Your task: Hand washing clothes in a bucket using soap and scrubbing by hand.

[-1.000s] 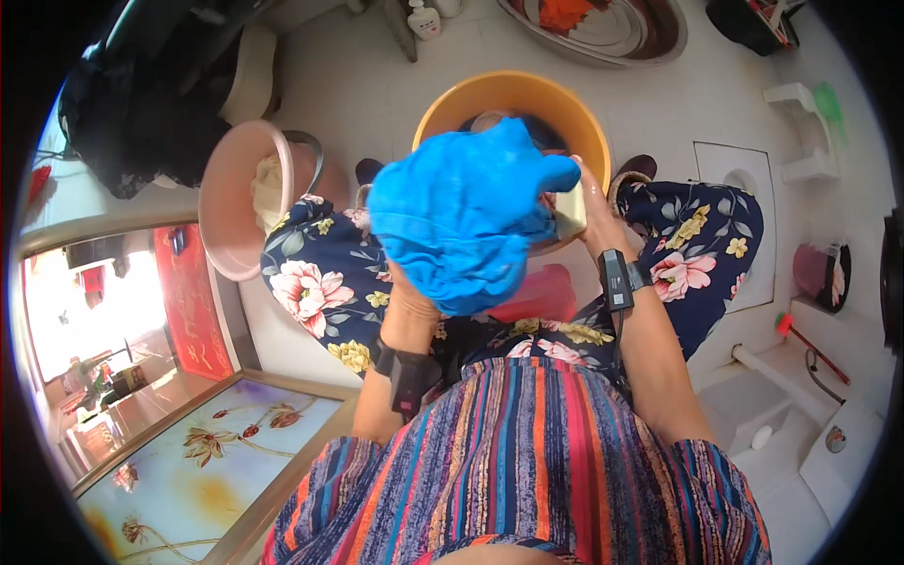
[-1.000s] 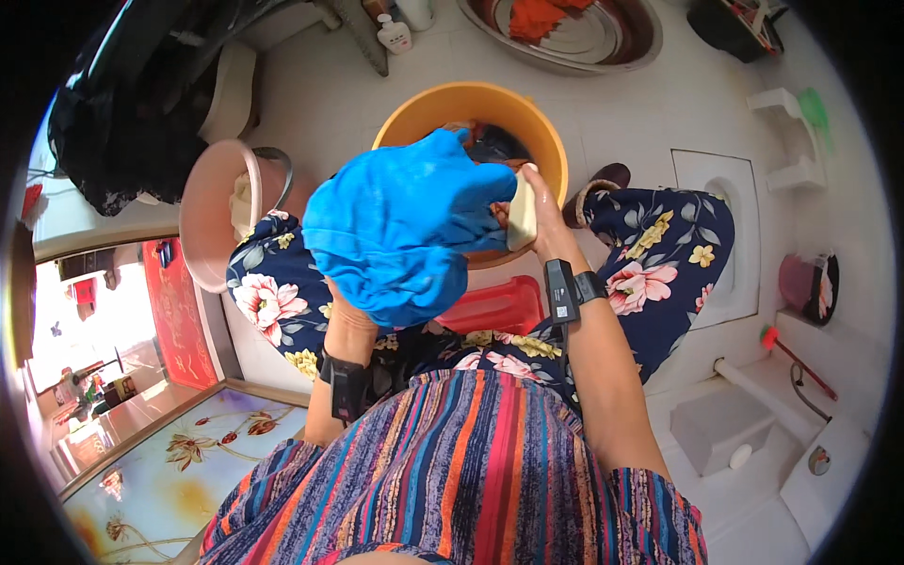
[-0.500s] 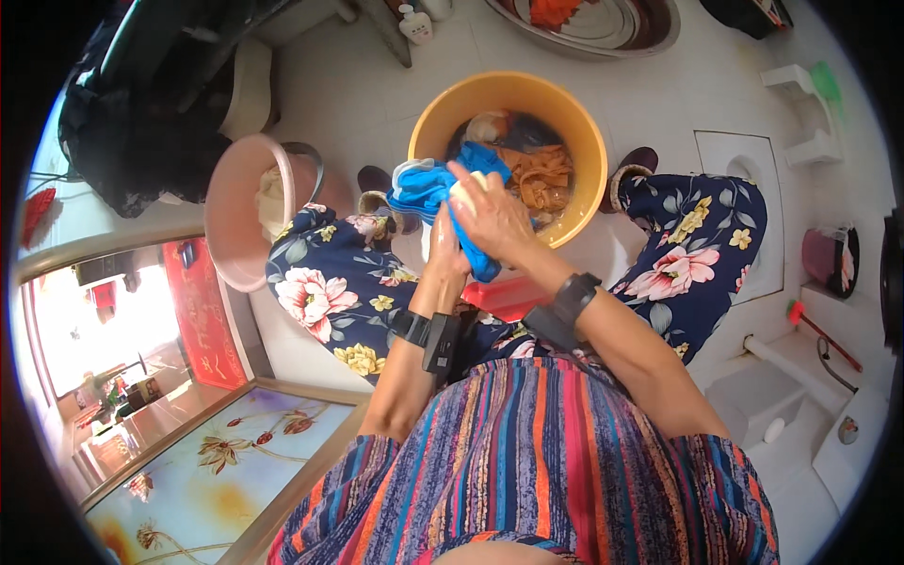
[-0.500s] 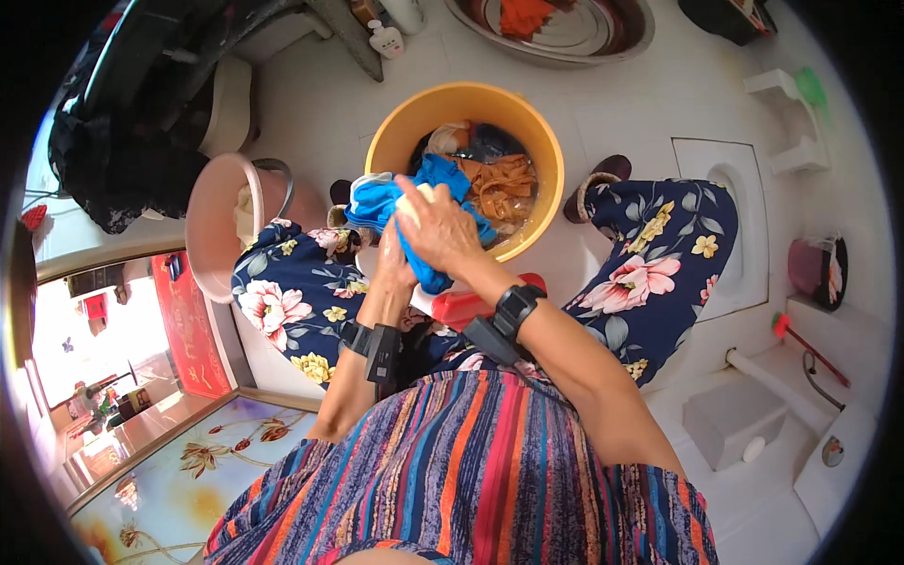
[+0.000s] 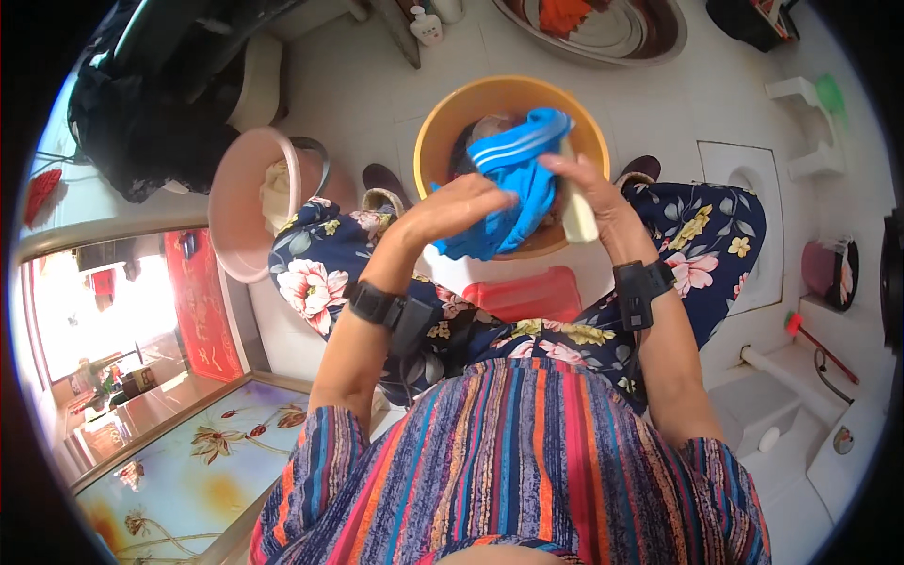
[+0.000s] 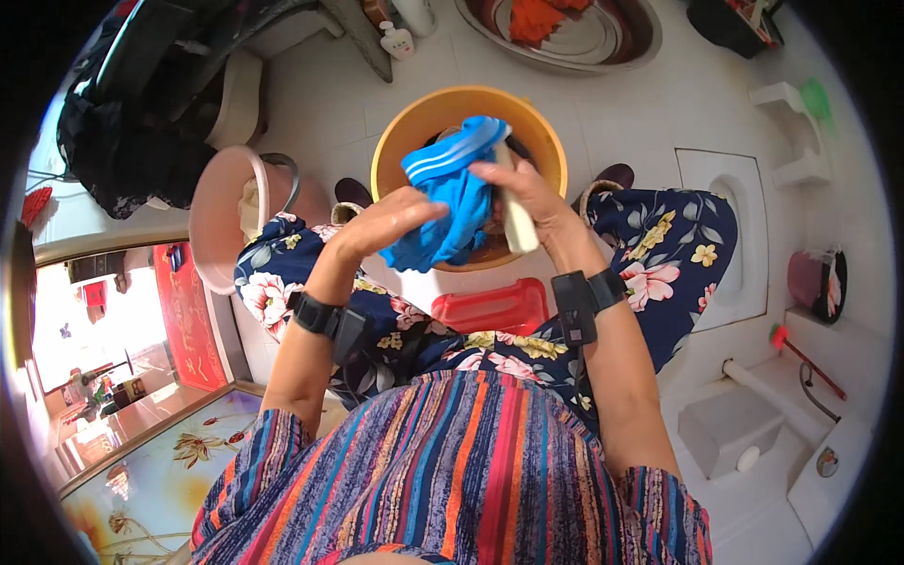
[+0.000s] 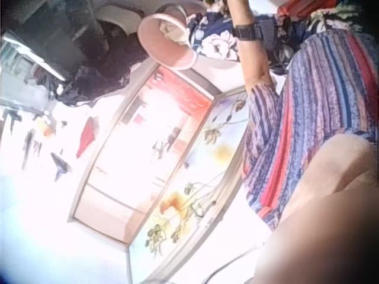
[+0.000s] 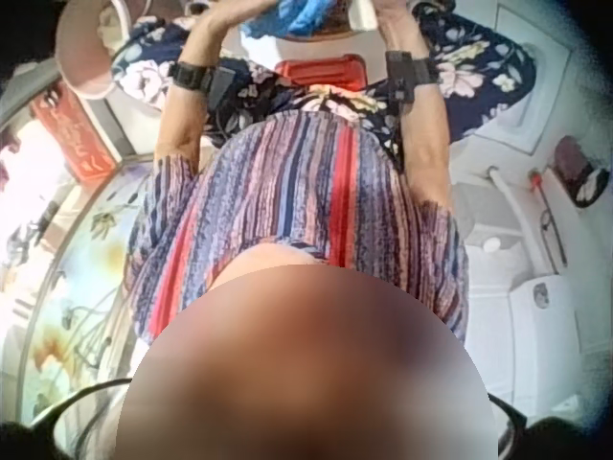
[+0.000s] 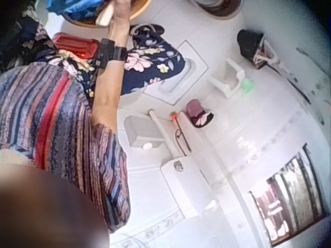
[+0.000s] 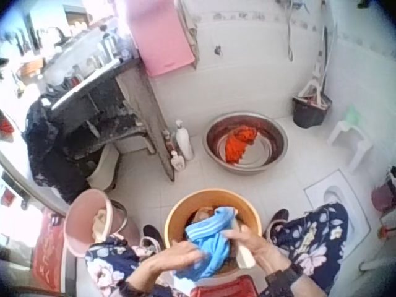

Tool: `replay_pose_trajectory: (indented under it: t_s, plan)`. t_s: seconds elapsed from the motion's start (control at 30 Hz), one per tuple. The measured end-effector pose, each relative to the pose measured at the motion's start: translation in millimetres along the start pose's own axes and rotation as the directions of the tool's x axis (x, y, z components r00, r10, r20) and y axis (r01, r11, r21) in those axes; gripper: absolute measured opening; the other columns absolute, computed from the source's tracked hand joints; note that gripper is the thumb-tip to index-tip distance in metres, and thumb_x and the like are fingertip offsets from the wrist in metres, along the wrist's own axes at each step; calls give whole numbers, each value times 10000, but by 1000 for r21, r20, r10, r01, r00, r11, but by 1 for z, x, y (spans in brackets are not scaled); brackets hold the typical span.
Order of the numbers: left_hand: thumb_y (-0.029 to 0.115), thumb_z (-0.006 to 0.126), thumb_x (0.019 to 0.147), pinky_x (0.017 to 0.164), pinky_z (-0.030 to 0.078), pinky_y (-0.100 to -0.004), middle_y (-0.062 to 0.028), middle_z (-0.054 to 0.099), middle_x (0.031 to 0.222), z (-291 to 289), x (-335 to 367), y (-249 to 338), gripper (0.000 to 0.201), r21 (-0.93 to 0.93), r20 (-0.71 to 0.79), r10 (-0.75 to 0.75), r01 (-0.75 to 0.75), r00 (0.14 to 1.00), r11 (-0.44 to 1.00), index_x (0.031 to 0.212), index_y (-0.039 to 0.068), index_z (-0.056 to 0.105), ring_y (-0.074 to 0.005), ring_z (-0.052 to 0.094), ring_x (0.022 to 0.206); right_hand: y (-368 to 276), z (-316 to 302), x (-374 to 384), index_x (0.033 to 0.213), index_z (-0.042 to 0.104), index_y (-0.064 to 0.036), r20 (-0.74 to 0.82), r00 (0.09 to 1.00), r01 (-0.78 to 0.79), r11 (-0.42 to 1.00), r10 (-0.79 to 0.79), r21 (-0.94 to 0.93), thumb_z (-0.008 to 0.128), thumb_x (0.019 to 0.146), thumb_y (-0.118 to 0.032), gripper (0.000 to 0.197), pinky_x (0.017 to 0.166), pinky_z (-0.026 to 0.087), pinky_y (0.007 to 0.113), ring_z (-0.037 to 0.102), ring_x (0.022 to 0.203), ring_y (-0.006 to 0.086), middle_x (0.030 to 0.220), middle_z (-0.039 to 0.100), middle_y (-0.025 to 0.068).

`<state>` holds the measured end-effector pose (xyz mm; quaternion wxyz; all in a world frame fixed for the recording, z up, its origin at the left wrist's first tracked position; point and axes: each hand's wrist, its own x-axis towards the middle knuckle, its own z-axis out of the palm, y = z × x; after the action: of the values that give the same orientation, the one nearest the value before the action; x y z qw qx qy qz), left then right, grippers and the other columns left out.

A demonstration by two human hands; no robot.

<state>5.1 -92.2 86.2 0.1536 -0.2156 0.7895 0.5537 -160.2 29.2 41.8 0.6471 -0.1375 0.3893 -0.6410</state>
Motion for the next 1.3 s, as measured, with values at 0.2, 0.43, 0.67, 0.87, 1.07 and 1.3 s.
replay_pose_trajectory:
  t_s: [0.2,0.43,0.67,0.87,1.07,1.3]
  plan:
    - [327,616,792,881,399,-333,-103,542,1092,26,4,-41,487,-589,-353,-53,-178,934,789,1163,35,494,-201,500,1017,13,5,19,999,550,-22,-124,987,98,994,-102,-39,607,719,-83,292,705,481,265,579,747,129,850,590,34]
    - [22,532,715,812,448,-377,-203,595,939,60,2,-67,424,105,-580,169,-133,797,986,1135,75,510,-330,575,940,-39,48,-8,1051,536,-34,-68,989,143,963,-131,229,558,760,-147,313,785,494,356,603,816,219,937,608,97]
    - [91,505,776,566,467,-408,-154,608,707,-43,-44,-16,237,557,-742,302,299,598,775,1004,109,563,-309,601,620,-72,40,-39,956,539,-61,-239,804,319,734,-545,-599,630,718,-138,266,543,394,210,502,662,67,791,556,-2]
    - [205,447,889,806,474,-314,-83,558,1067,-38,-15,-9,318,-313,-897,-3,-630,443,710,1174,68,472,-166,568,935,-67,86,-69,973,541,-70,-256,859,328,861,-443,-388,647,732,-160,279,517,400,197,498,633,63,812,554,-1]
    - [455,420,883,907,429,-372,-68,535,1102,72,56,-51,453,-708,-701,210,-631,682,-317,1180,115,463,-206,537,1001,-5,114,-52,984,498,-60,-259,915,217,919,-309,-328,638,733,-77,288,510,402,219,487,615,74,801,527,15]
    - [334,479,889,907,436,-352,-81,526,1160,87,21,-80,406,-804,-516,38,-469,856,-365,1204,78,462,-215,524,1032,31,86,-9,1303,351,24,-73,983,104,834,-170,-542,719,705,-359,800,902,389,337,510,1031,264,1117,513,205]
